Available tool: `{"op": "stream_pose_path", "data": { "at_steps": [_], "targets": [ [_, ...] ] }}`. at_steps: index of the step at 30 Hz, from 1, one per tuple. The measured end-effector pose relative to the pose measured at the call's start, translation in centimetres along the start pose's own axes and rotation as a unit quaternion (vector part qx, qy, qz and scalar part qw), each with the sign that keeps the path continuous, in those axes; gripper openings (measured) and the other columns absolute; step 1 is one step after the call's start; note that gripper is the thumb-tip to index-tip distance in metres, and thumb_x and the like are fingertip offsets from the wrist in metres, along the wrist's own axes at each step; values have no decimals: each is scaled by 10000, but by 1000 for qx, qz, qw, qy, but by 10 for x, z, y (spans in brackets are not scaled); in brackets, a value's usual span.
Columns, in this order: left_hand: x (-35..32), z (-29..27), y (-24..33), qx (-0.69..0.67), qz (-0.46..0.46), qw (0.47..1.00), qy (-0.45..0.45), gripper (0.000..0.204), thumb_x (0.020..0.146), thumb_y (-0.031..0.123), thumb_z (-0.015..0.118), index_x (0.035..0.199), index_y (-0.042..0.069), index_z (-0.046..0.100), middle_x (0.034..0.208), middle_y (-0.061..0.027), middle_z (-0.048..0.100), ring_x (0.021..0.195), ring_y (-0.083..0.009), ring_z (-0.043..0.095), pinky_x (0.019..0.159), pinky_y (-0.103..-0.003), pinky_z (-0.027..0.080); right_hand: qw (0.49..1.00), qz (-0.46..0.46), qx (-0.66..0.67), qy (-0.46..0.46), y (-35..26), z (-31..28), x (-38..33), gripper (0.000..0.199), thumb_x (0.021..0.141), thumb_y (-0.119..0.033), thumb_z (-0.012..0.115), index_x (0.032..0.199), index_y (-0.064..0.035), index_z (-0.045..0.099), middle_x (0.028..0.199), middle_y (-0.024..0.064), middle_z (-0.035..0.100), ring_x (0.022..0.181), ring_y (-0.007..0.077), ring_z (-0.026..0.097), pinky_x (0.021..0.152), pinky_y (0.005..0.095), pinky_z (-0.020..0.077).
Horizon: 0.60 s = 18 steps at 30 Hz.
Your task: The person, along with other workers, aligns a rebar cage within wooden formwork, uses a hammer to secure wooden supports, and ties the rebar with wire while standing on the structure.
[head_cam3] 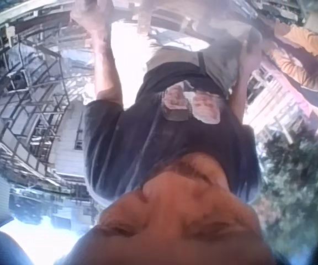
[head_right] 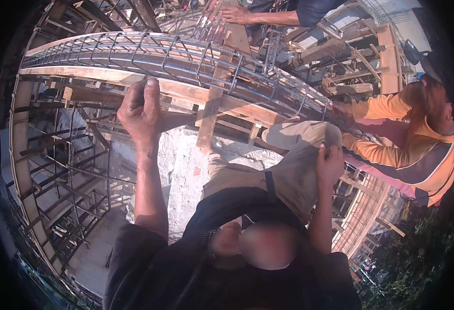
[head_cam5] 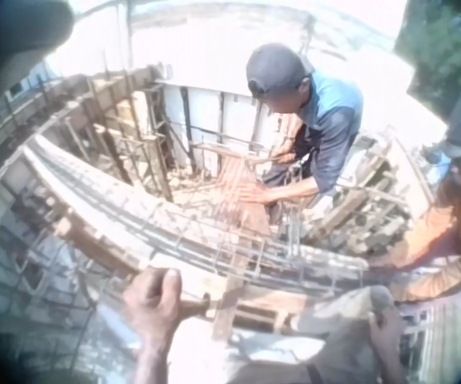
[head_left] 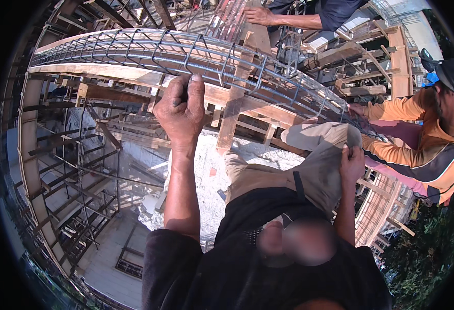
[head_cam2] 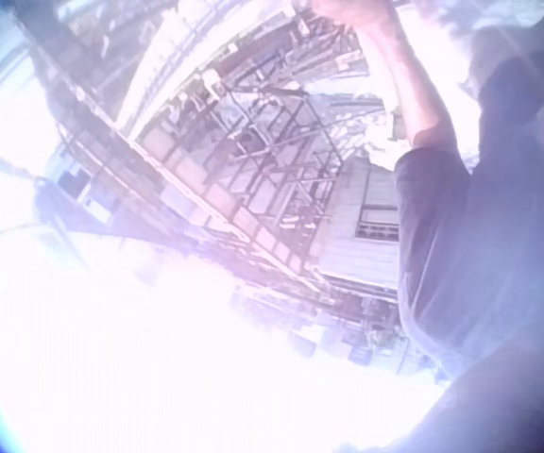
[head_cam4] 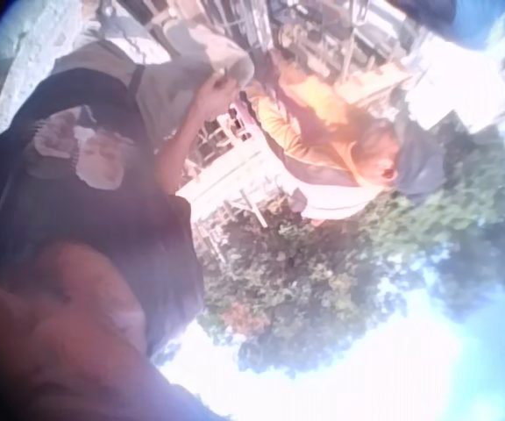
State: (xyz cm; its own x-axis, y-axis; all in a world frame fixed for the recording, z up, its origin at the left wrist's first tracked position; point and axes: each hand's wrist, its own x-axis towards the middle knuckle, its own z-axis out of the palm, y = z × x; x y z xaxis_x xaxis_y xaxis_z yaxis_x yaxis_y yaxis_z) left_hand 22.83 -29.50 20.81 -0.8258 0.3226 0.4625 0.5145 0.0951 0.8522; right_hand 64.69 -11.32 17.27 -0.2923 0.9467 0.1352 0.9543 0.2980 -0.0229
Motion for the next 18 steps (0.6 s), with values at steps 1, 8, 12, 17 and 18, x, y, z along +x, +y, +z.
{"op": "stream_pose_path", "data": {
  "at_steps": [1,8,12,17,18],
  "targets": [
    [0,-1,-1,3,0,1000,-3,172,909,154,717,887,-15,694,664,-62,637,599,-66,530,567,-237,461,1000,6,-10,-8,1,0,0,331,927,-363,607,843,-47,555,855,133,560,780,355,583,664,487,450],
    [-1,3,-2,-8,0,1000,14,141,896,141,725,869,7,690,631,-56,597,556,-65,490,530,-238,441,999,-34,-5,39,6,4,1,385,923,-373,627,776,-39,503,812,139,542,738,352,556,649,474,424],
    [1,0,-1,0,7,1000,11,141,896,141,724,842,20,675,615,-61,564,532,-78,452,513,-251,434,1000,-7,-7,10,5,4,1,389,930,-387,611,786,-40,508,828,140,546,756,359,561,657,476,429],
    [1,1,-1,0,10,1000,9,136,895,144,725,850,25,677,619,-52,576,534,-80,460,518,-246,435,1000,-10,13,17,5,2,-1,399,921,-390,619,784,-33,505,821,148,542,761,374,565,661,483,432],
    [0,2,-1,-3,10,1000,6,136,895,144,725,850,25,677,619,-52,576,534,-80,460,518,-246,435,1000,-8,0,10,8,3,-2,375,928,-380,617,827,-27,540,831,141,560,749,349,574,670,464,445]
  ]
}}
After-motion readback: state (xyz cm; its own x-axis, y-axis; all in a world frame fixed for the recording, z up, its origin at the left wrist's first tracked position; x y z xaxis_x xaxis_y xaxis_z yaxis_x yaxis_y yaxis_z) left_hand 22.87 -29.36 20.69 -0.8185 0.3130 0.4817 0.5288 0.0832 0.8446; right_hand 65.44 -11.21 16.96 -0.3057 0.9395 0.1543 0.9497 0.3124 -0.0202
